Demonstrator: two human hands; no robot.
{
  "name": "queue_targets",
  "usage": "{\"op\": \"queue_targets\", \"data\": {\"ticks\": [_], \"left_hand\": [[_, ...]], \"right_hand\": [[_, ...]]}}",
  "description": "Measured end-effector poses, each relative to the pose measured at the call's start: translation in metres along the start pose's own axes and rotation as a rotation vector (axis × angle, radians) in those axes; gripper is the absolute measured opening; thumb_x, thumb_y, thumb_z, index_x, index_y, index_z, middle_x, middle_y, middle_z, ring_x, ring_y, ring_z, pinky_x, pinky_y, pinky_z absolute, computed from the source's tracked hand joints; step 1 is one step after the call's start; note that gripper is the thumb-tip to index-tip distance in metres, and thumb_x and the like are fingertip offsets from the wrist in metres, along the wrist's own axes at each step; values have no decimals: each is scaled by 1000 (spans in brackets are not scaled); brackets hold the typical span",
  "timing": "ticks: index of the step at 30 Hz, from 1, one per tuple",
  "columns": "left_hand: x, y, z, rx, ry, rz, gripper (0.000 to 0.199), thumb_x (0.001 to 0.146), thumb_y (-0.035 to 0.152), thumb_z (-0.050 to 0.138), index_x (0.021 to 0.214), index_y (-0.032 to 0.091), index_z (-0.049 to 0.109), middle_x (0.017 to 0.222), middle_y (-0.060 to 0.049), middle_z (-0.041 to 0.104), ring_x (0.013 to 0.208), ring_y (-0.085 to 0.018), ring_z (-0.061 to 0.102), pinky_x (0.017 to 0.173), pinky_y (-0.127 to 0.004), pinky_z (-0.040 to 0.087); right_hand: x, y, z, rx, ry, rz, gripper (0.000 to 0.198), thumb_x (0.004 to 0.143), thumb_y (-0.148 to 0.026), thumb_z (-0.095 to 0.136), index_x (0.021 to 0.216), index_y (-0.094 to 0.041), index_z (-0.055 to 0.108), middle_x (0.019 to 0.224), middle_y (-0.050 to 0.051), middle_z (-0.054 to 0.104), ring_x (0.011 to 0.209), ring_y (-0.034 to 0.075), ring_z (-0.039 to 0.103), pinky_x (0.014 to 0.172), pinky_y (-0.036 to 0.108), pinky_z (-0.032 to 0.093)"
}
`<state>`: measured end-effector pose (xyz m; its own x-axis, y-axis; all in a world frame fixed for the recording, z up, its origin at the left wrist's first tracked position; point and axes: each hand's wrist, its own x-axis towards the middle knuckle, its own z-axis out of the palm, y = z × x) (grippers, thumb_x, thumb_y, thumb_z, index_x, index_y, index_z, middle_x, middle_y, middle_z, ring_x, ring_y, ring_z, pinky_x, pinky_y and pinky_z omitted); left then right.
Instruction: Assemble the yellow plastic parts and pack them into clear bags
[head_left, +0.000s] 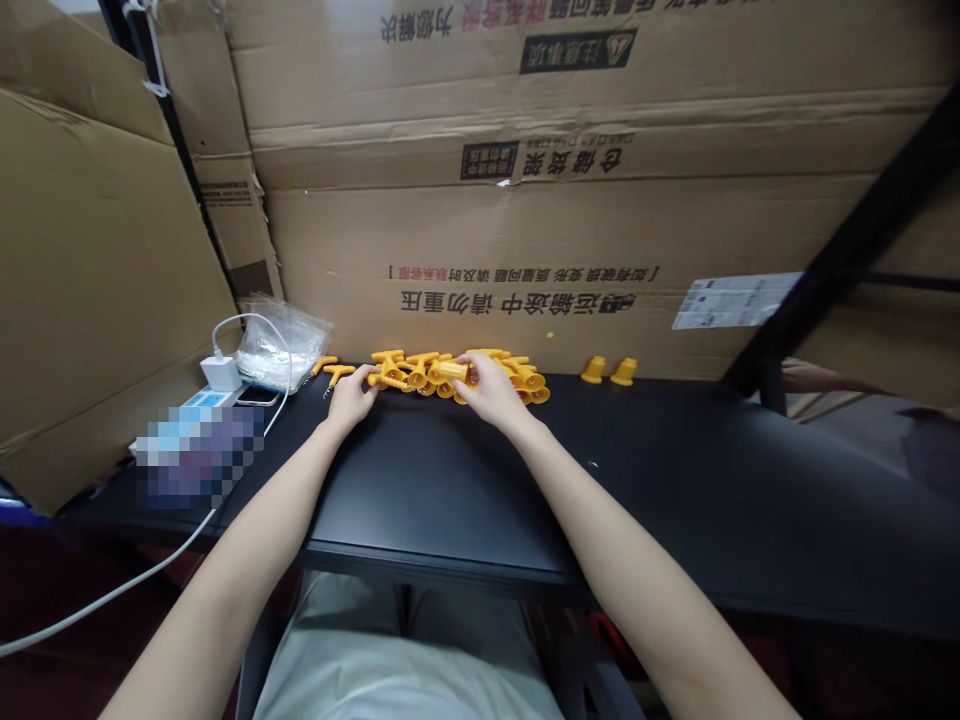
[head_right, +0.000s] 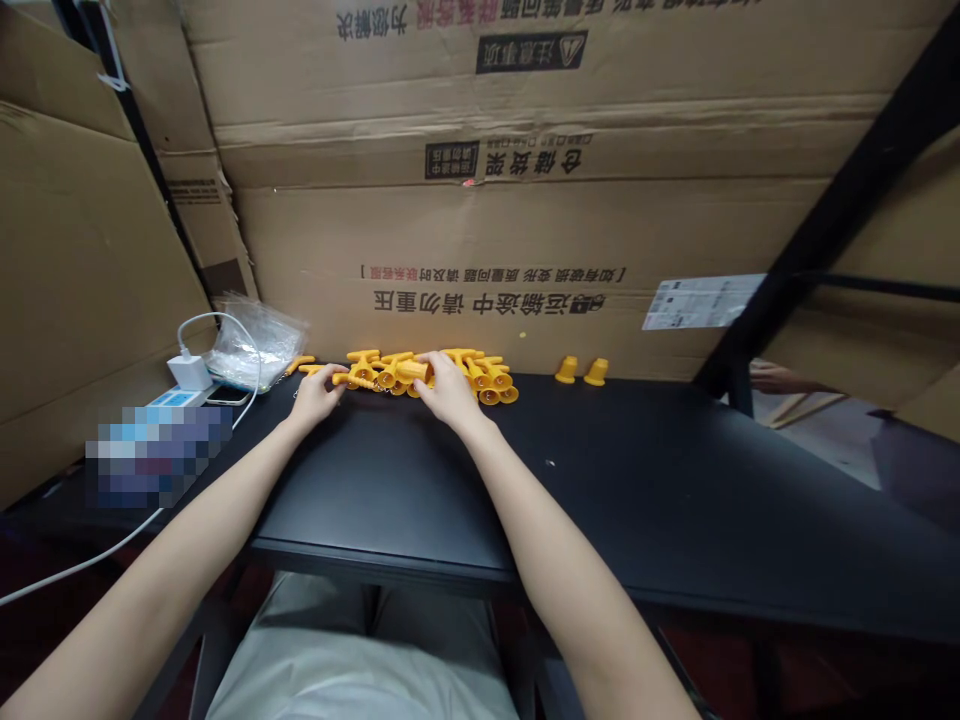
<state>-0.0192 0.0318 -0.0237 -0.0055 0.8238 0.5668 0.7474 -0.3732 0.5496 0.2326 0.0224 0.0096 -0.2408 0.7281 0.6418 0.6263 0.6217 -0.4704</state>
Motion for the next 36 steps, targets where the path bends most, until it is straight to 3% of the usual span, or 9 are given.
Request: {"op": "queue_targets", "data": {"ticks": [3, 6, 14, 21, 30, 36], "left_hand": [[0, 2, -1, -93, -13, -13, 21, 78, 22, 57, 99, 22, 64, 74, 1, 68, 53, -12, 57, 59, -23, 45], [-1, 3, -2, -150, 1, -29, 21, 78, 23, 58, 98, 22, 63, 75, 2, 67, 52, -11, 57, 59, -22, 46], [-1, 4, -2, -213, 21, -49, 19, 78, 26, 58, 96, 21, 61, 77, 1, 68, 50, -11, 57, 57, -23, 47], [-2, 10, -5, -222, 0, -46, 18, 78, 26, 57, 95, 20, 60, 79, 0, 68, 51, -10, 55, 56, -22, 46], [-2, 7, -2, -166, -14, -7, 19, 79, 31, 57, 95, 21, 60, 77, 0, 67, 58, -12, 57, 58, -22, 47], [-2, 6, -1, -151, -45, 31, 19, 79, 34, 57, 93, 22, 60, 72, 1, 66, 57, -12, 57, 59, -22, 47]], "right_hand": [[-6, -1, 1, -144, -102, -100, 28, 74, -10, 49, 100, -19, 55, 105, 10, 60, 97, 24, 57, 85, 39, 45], [-9, -4, 0, -280, -202, -112, 31, 76, -7, 47, 103, -18, 56, 105, 11, 61, 93, 25, 59, 82, 38, 45], [-11, -11, 1, -448, -205, -8, 24, 80, -14, 52, 103, -17, 56, 105, 13, 66, 95, 27, 61, 88, 43, 42], [-11, -4, 4, -381, -151, 63, 23, 79, -17, 56, 102, -19, 57, 103, 12, 67, 93, 29, 63, 85, 46, 43], [-10, 7, 9, -303, -61, 152, 25, 77, -22, 58, 102, -21, 59, 88, 7, 69, 81, 26, 64, 77, 40, 47], [-9, 12, 10, -210, -72, 235, 29, 78, -23, 58, 106, -21, 58, 93, 7, 68, 81, 24, 64, 77, 39, 48]]}}
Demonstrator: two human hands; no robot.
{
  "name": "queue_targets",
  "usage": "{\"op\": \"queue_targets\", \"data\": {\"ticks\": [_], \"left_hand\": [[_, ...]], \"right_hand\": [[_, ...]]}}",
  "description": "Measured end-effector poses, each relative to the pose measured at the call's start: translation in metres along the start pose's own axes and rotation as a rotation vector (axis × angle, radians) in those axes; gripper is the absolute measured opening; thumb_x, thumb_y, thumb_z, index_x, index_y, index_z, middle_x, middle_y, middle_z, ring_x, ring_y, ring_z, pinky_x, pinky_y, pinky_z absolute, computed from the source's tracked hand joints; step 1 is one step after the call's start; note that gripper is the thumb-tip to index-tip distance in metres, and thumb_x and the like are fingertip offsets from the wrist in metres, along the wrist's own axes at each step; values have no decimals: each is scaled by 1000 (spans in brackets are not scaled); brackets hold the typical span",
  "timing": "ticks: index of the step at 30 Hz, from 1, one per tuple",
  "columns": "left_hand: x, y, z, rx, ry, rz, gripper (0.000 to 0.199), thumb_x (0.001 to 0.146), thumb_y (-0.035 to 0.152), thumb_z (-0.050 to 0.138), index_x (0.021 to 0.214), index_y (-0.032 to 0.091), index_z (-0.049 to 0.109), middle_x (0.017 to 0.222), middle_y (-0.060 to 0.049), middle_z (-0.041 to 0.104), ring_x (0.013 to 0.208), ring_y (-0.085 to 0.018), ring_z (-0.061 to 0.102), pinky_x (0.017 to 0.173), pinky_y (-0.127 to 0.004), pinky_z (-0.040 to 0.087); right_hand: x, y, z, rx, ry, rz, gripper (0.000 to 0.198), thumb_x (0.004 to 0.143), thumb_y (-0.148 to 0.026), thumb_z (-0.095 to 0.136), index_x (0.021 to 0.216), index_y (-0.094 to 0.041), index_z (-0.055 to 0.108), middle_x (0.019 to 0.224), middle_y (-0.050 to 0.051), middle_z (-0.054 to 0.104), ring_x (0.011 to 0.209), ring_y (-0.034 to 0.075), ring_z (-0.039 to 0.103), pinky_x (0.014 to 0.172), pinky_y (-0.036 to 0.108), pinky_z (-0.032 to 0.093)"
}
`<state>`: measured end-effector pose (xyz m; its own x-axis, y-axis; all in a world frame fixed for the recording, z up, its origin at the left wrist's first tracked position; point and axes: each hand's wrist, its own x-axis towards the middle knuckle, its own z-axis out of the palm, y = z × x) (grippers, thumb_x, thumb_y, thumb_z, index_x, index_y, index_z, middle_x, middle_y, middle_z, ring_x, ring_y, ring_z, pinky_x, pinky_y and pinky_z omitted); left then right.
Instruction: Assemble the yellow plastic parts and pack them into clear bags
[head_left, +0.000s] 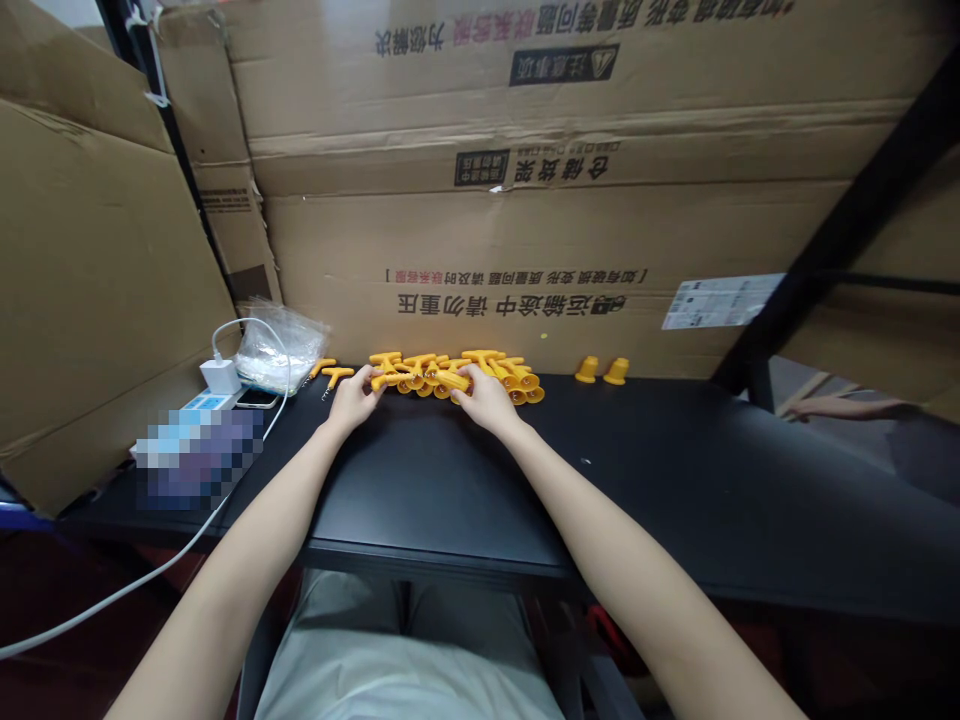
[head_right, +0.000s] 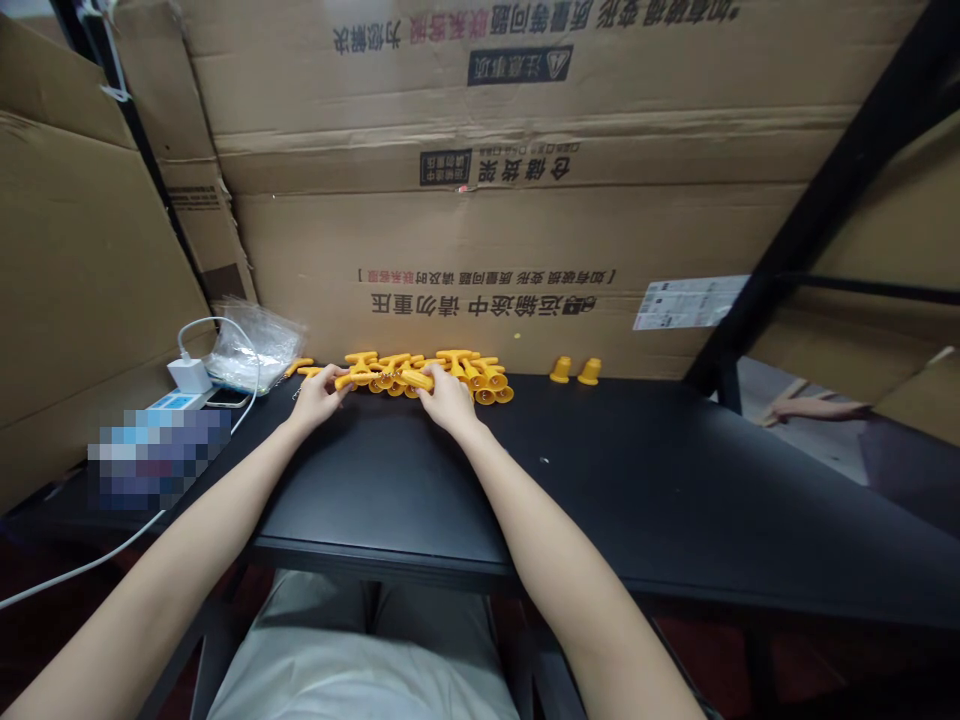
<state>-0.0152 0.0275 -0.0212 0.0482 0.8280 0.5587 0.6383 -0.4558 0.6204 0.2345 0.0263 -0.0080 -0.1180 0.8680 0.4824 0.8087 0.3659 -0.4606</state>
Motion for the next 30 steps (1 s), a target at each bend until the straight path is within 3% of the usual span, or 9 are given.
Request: {"op": "queue_targets", "data": {"ticks": [9, 14, 20, 25, 30], "left_hand": [[-6, 16, 0, -41, -130, 55, 40, 80, 44, 58, 113, 21, 57, 78, 0, 66, 56, -12, 58, 62, -23, 47], [-6, 21, -2, -103, -225, 31, 40, 89, 41, 40, 122, 23, 54, 70, 2, 64, 54, -13, 60, 64, -24, 48], [-6, 17, -3, 100, -259, 78, 42, 82, 31, 52, 122, 23, 55, 57, 4, 58, 50, -15, 57, 63, -25, 46], [-7, 19, -3, 333, -202, 97, 34, 77, 32, 60, 111, 28, 58, 64, 2, 60, 59, -17, 59, 61, -23, 42], [-6, 19, -1, 363, -174, 92, 27, 79, 31, 60, 106, 28, 59, 71, 0, 64, 63, -19, 61, 61, -23, 41]], "right_hand": [[-3, -7, 3, 106, 24, -366, 25, 78, -15, 54, 103, -18, 58, 106, 11, 65, 98, 25, 61, 88, 41, 46], [-3, -7, 1, 128, 45, -387, 28, 80, -15, 52, 107, -19, 58, 109, 12, 64, 105, 26, 59, 90, 43, 46], [-3, -4, 2, 162, 42, -414, 26, 80, -14, 53, 105, -18, 59, 108, 12, 64, 105, 25, 59, 92, 42, 46], [-2, -2, 6, 229, -6, -390, 29, 79, -17, 57, 108, -16, 59, 110, 12, 64, 103, 24, 61, 88, 40, 49], [-2, -3, 8, 261, -19, -395, 29, 78, -18, 60, 107, -15, 60, 109, 12, 65, 99, 23, 62, 87, 39, 49]]}}
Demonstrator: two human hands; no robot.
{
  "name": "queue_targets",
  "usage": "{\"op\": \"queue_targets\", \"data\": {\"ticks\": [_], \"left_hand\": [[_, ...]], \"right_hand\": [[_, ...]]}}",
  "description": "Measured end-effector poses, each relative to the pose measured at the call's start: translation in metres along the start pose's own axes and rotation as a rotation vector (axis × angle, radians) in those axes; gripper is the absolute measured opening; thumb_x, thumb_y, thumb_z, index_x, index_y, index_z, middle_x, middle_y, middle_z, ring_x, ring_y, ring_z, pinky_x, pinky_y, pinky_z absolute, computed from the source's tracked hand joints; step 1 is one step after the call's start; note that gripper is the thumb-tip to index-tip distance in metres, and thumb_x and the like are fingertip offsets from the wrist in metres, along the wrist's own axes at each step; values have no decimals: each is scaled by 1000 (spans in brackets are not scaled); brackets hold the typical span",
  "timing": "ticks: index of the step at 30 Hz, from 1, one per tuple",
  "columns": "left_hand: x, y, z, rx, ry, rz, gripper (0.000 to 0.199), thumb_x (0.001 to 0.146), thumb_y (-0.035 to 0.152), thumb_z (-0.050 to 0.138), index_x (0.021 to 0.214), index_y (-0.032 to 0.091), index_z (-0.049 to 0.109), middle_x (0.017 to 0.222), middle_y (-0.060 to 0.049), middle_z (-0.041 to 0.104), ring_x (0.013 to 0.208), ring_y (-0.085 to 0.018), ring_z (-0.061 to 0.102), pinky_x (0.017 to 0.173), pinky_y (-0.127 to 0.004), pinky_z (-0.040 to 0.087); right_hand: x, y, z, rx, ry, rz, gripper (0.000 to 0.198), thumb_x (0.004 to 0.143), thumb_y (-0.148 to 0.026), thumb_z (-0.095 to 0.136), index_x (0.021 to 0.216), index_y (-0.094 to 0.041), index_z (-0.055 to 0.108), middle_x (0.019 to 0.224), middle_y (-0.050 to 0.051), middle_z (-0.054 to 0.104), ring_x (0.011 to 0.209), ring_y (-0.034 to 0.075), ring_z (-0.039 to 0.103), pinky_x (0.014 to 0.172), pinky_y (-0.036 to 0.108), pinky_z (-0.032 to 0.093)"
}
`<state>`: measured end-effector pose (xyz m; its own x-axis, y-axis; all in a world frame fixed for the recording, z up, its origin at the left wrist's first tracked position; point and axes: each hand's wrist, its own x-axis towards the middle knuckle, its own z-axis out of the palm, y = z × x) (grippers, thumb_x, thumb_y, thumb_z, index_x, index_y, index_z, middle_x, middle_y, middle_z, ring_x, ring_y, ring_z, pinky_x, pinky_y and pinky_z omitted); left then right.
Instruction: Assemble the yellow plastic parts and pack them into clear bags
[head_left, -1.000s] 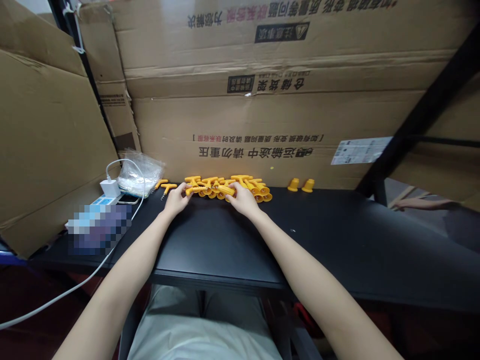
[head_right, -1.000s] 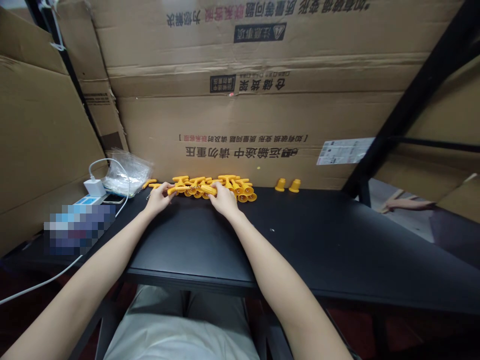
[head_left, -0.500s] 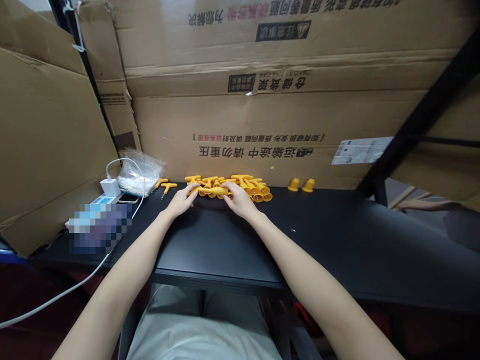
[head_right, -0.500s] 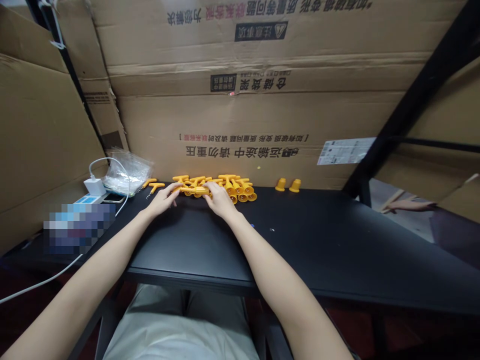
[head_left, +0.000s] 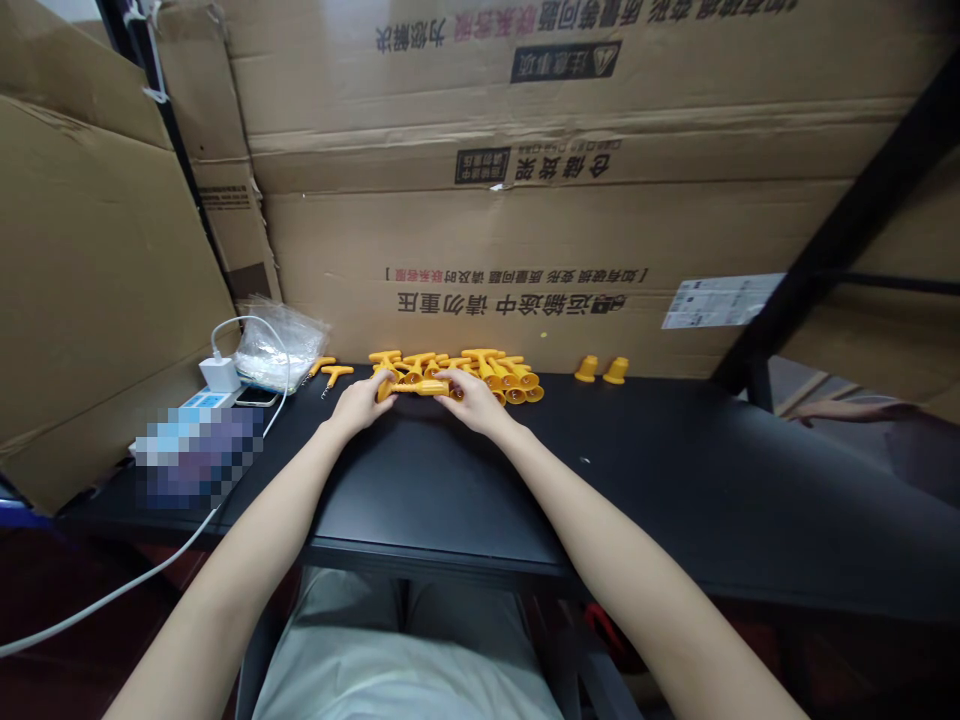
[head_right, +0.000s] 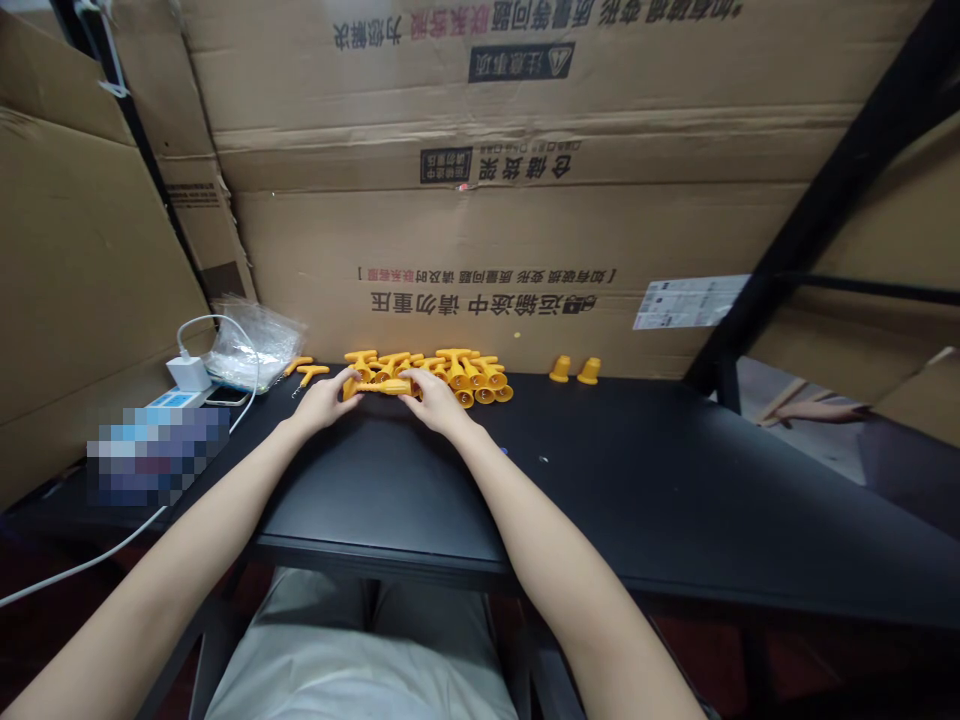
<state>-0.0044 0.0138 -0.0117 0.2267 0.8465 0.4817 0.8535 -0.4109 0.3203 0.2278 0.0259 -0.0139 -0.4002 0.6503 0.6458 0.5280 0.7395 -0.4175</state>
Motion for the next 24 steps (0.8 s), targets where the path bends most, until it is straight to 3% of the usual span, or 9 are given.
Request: {"op": "queue_targets", "data": {"ticks": [5, 12, 17, 22, 24], "left_hand": [[1, 1, -2, -6, 59, 10, 23, 80, 28, 57, 103, 26, 59, 88, -2, 67, 75, -18, 63, 65, -24, 42], [-1, -1, -6, -24, 77, 56, 25, 80, 29, 55, 105, 23, 58, 80, 0, 66, 66, -15, 60, 61, -22, 39], [-2, -1, -6, -54, 103, 69, 25, 79, 28, 57, 103, 22, 59, 74, 2, 65, 62, -14, 58, 58, -21, 39], [-2, 1, -6, -71, 132, 96, 24, 78, 26, 57, 102, 22, 59, 76, 2, 65, 62, -13, 58, 59, -20, 40], [-2, 1, -6, -73, 134, 99, 24, 78, 26, 57, 102, 22, 59, 76, 2, 64, 62, -12, 58, 59, -20, 40]], "right_hand": [[0, -4, 1, 38, 44, -12, 27, 78, -21, 61, 105, -17, 62, 107, 11, 66, 96, 22, 62, 86, 38, 49], [1, -7, -3, 216, -45, 176, 37, 75, -39, 66, 103, -16, 64, 76, 3, 66, 65, 16, 60, 66, 33, 52], [3, -11, -9, 379, -92, 283, 46, 73, -50, 67, 103, -15, 63, 77, 4, 67, 63, 16, 62, 66, 32, 52], [6, -21, -12, 428, -124, 375, 49, 76, -63, 57, 81, -15, 63, 66, 3, 66, 45, 11, 55, 55, 26, 48], [6, -23, -12, 441, -118, 410, 51, 78, -64, 52, 81, -15, 62, 63, 3, 65, 42, 10, 54, 51, 26, 46]]}}
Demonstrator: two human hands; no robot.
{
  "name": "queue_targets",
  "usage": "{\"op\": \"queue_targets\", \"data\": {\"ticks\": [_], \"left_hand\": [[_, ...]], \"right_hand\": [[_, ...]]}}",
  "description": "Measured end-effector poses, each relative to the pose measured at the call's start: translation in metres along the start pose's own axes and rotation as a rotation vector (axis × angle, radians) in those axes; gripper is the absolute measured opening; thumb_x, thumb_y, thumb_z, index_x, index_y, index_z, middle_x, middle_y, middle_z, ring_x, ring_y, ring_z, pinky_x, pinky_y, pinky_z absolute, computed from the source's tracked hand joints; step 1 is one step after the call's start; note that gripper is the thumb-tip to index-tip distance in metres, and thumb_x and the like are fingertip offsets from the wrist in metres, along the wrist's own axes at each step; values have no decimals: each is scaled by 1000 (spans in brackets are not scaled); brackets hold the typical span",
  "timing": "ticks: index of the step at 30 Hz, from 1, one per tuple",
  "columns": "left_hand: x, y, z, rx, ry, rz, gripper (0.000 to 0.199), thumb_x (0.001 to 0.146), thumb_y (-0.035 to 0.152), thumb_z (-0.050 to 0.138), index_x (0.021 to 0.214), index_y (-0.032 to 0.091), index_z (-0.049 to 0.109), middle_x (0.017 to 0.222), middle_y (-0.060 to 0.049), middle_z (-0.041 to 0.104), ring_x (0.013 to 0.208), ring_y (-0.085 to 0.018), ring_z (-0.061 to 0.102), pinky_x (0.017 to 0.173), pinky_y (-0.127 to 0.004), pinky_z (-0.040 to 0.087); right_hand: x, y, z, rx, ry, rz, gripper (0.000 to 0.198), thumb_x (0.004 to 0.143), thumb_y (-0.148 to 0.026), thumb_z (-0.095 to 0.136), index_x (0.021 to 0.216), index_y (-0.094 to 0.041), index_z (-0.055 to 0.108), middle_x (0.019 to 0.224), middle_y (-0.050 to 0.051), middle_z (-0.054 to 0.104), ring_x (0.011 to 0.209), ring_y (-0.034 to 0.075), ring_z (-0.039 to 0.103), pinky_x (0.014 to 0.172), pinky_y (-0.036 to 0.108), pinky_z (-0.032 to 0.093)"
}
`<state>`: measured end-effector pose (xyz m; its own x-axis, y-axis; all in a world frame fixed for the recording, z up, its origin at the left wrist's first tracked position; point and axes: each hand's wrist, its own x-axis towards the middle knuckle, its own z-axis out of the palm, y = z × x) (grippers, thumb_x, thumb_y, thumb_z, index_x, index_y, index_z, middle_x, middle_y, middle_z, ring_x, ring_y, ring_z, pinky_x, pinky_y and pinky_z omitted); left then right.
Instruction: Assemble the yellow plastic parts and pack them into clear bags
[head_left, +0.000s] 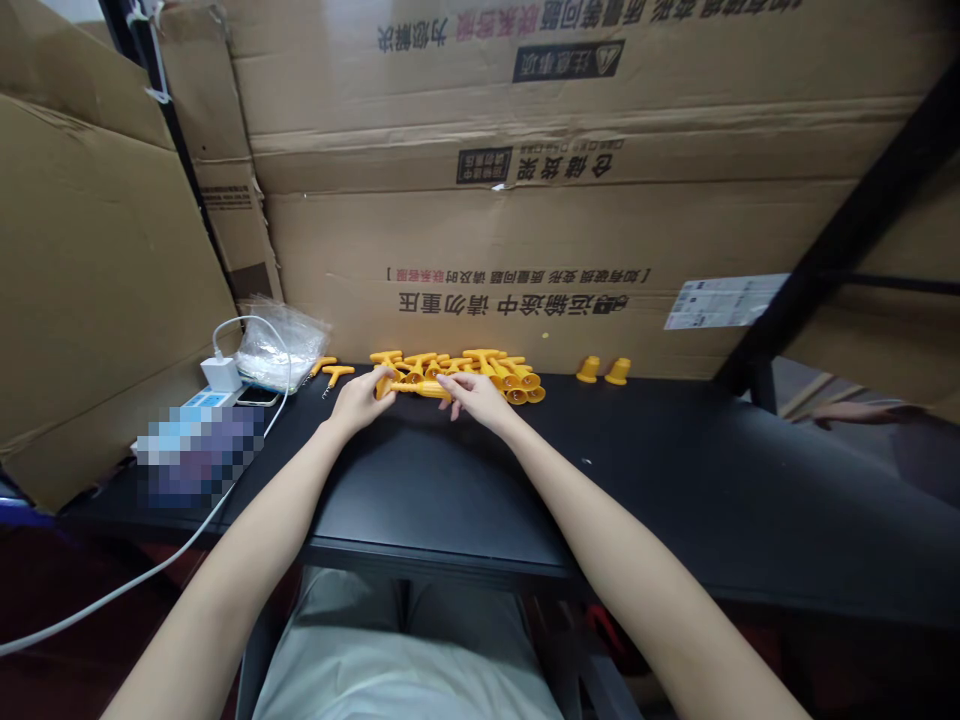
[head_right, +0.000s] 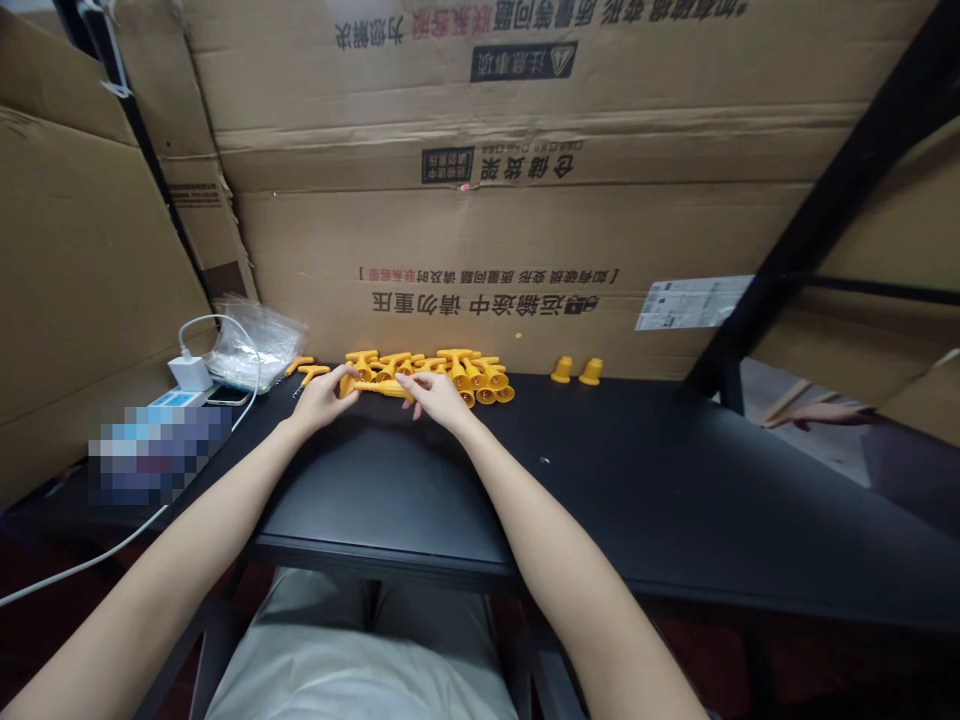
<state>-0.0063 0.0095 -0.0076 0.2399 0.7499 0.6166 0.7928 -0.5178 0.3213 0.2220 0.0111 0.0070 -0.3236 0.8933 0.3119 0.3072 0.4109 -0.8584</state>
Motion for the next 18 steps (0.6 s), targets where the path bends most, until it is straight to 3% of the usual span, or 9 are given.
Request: {"op": "queue_targets", "data": {"ticks": [3, 6, 9, 12, 18], "left_hand": [[0, -2, 0, 18, -17, -23, 24, 77, 28, 58, 101, 22, 59, 71, 2, 62, 59, -13, 56, 57, -21, 38], [1, -5, -1, 38, -31, -58, 23, 78, 30, 57, 99, 22, 59, 66, 3, 59, 57, -13, 54, 55, -21, 36], [0, -7, -2, 36, -36, -64, 23, 78, 30, 56, 100, 23, 59, 66, 3, 58, 56, -13, 53, 55, -21, 35], [0, -7, -3, 31, -21, -49, 24, 77, 29, 56, 100, 22, 59, 69, 3, 60, 57, -13, 53, 56, -21, 36], [0, -4, -3, 41, 13, -27, 23, 77, 28, 56, 99, 22, 59, 72, 3, 63, 59, -13, 56, 58, -21, 39]], "right_hand": [[1, 3, -1, 21, -17, 24, 48, 81, -59, 52, 98, -15, 59, 67, 3, 66, 43, 11, 55, 53, 27, 47], [2, 10, -3, 54, -82, 8, 52, 76, -47, 65, 115, -18, 49, 83, 4, 67, 54, 12, 61, 64, 30, 52], [2, 15, -5, 68, -91, -38, 50, 70, -39, 72, 109, -20, 48, 94, 4, 64, 61, 13, 64, 69, 32, 53], [2, 14, -5, 75, -74, -52, 40, 71, -40, 70, 98, -20, 48, 84, 2, 65, 57, 13, 63, 68, 32, 53], [-1, 4, -5, 66, -70, -4, 40, 74, -49, 67, 93, -19, 47, 66, 1, 66, 47, 13, 59, 58, 28, 49]]}}
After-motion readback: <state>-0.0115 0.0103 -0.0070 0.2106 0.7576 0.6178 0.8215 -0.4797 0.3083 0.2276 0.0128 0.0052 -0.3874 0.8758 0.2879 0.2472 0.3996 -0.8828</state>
